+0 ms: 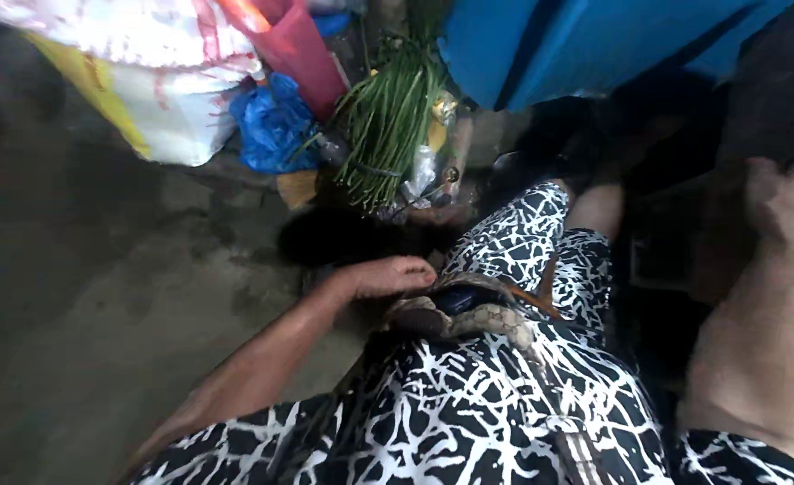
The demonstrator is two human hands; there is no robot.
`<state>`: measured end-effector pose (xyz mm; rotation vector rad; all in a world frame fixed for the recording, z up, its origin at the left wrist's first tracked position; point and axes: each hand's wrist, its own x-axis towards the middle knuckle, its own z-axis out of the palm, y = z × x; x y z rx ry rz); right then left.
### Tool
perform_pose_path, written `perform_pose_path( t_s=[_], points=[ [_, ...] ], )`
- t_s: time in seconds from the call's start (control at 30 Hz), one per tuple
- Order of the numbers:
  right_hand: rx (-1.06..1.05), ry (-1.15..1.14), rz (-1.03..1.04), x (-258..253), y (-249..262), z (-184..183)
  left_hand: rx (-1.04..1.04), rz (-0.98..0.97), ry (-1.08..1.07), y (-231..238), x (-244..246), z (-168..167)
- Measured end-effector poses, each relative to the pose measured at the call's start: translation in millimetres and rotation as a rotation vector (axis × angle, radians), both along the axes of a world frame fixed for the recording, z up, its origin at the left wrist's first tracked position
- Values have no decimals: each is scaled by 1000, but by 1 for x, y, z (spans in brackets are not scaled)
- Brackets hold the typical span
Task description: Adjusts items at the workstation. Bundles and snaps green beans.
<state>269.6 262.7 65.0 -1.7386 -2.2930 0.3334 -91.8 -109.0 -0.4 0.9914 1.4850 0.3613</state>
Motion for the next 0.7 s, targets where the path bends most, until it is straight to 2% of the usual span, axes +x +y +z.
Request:
perform_pose_path(
  t_s=[0.07, 0.3, 0.5, 0.6, 0.7],
  points=[
    [-60, 36, -74, -10, -14, 15, -41, -10, 17, 7, 5, -1],
    [-66, 21, -106, -9, -12, 12, -17, 335, 36, 22, 5, -23],
    [-54, -15, -105, -9, -9, 9, -15, 403, 73, 29, 3, -43],
    [-55, -54, -77, -13, -8, 10, 40, 433, 172, 29, 0, -51],
    [-55, -77, -67, -11, -1, 3, 98, 556, 297, 33, -14, -54]
  ],
)
